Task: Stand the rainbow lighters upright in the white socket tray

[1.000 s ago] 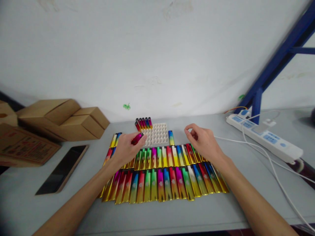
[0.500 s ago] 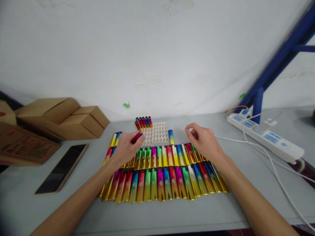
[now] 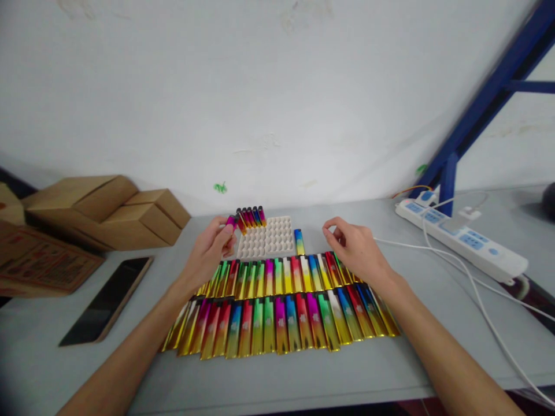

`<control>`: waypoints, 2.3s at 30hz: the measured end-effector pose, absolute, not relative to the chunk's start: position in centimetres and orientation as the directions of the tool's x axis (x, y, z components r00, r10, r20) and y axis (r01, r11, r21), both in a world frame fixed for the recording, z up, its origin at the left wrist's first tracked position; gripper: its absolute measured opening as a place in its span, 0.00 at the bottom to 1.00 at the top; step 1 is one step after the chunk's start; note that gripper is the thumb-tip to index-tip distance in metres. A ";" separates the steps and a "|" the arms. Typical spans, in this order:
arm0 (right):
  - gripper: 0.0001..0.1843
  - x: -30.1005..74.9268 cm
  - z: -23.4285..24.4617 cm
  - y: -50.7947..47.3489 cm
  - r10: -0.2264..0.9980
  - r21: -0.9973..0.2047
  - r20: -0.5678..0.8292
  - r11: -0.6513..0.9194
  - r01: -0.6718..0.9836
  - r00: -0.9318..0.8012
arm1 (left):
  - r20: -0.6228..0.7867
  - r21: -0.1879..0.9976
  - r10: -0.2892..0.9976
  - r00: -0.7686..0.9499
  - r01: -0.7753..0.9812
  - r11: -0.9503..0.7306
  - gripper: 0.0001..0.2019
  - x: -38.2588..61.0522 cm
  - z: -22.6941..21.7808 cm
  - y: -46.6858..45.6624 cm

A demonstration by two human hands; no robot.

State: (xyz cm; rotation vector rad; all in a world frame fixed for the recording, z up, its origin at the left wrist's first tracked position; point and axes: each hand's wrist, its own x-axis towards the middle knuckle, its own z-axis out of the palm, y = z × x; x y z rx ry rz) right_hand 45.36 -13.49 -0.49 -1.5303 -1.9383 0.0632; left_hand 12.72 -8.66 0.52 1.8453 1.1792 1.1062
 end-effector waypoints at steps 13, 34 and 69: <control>0.10 45.2 -0.9 -13.5 0.890 -0.448 0.439 0.333 0.830 -0.120 | 0.297 0.953 0.953 0.061 0.051 -0.300 0.20 12.1 0.7 -7.2; 0.11 45.4 -1.1 -13.5 0.912 -0.474 0.391 0.314 0.823 -0.123 | 0.391 0.375 0.732 0.558 0.630 -0.680 0.16 9.9 3.0 -0.9; 0.11 45.5 -1.4 -13.4 0.923 -0.451 0.356 0.305 0.839 -0.144 | 0.263 0.336 0.697 0.667 0.613 -0.715 0.26 9.7 2.2 2.2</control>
